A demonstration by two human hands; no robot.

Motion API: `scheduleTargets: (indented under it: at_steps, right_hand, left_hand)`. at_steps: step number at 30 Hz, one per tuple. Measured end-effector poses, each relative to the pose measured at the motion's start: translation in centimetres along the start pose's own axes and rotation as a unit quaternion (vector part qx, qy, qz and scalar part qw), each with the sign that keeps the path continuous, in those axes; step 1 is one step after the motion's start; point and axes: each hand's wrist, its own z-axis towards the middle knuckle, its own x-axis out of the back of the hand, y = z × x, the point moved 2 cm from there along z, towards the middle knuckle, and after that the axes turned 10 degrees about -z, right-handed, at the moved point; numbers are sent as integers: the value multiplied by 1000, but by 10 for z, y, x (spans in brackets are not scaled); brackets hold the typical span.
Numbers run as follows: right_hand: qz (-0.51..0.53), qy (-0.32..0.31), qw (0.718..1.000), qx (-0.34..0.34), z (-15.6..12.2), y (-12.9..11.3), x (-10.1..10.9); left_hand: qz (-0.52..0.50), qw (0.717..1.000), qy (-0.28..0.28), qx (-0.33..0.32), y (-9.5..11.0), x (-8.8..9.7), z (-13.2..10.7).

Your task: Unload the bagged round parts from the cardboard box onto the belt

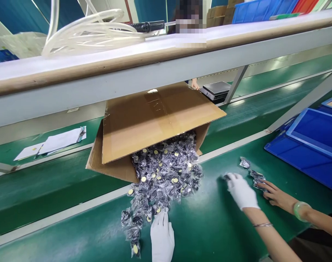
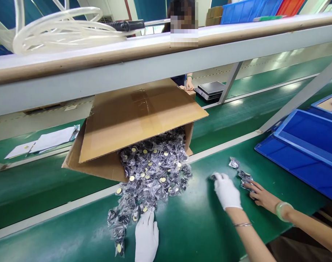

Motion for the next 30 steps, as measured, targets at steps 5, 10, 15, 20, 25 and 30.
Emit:
scheduleTargets:
  at_steps: [5, 10, 15, 20, 25, 30]
  right_hand:
    - [-26, 80, 996, 20, 23, 3, 29]
    - [169, -62, 983, 41, 30, -107, -2]
    - [227, -79, 971, 14, 36, -131, -21]
    - [234, -63, 970, -5, 31, -46, -5]
    - [30, 69, 997, -26, 18, 24, 25]
    - [185, 31, 964, 187, -9, -70, 4]
  left_hand:
    - [8, 1000, -6, 7, 1, -2, -1]
    - [-3, 1000, 7, 11, 2, -3, -2]
    - [-35, 998, 18, 39, 7, 3, 1]
    - [-38, 998, 24, 46, 9, 8, 4]
    - [-32, 999, 16, 36, 9, 8, 5]
    - [-28, 999, 16, 35, 9, 10, 4]
